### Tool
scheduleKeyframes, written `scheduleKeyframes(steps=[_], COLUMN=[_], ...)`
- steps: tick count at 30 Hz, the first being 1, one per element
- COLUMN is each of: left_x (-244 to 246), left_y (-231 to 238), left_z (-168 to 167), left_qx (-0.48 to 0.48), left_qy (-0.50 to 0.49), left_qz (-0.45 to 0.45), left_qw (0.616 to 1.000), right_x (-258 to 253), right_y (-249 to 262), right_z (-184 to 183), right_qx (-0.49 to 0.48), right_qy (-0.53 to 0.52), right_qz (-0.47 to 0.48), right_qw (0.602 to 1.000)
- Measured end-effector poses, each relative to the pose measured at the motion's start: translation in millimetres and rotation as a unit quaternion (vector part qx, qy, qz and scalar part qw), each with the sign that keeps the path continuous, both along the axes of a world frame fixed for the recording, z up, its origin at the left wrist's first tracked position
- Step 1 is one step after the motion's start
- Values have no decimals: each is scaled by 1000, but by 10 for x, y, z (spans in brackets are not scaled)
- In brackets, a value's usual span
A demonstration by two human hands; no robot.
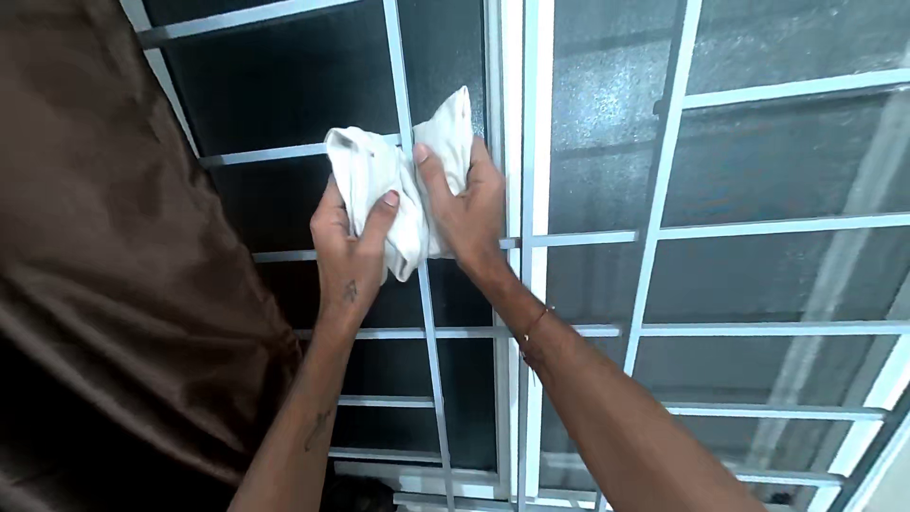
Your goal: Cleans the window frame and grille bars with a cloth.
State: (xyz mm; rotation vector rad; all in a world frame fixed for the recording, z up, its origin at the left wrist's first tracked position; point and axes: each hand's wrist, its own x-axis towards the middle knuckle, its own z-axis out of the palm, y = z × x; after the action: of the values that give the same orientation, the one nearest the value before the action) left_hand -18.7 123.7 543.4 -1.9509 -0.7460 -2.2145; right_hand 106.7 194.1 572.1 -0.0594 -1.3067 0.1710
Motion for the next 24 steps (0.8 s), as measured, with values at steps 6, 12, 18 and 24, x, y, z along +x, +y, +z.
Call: scheduleKeyframes(steps=[6,12,18,24], left_x=[52,83,138,-57], left_y=[1,140,176,36], left_z=[-348,-82,-84,-676], left_qx=[7,87,79,18], left_qy=[103,145,120,166], left_qz=[234,302,315,391], left_qw=[967,938,938,905], right_x=[54,-42,-16,136], right_y=[-269,-204,-274,-369], right_z=[-361,-50,50,-349], right_qx=[-27,42,-8,-31], right_qy=[-118,-99,-167,-279], right_qz=[-100,-238,-271,-296], right_qw=[988,965,948,913])
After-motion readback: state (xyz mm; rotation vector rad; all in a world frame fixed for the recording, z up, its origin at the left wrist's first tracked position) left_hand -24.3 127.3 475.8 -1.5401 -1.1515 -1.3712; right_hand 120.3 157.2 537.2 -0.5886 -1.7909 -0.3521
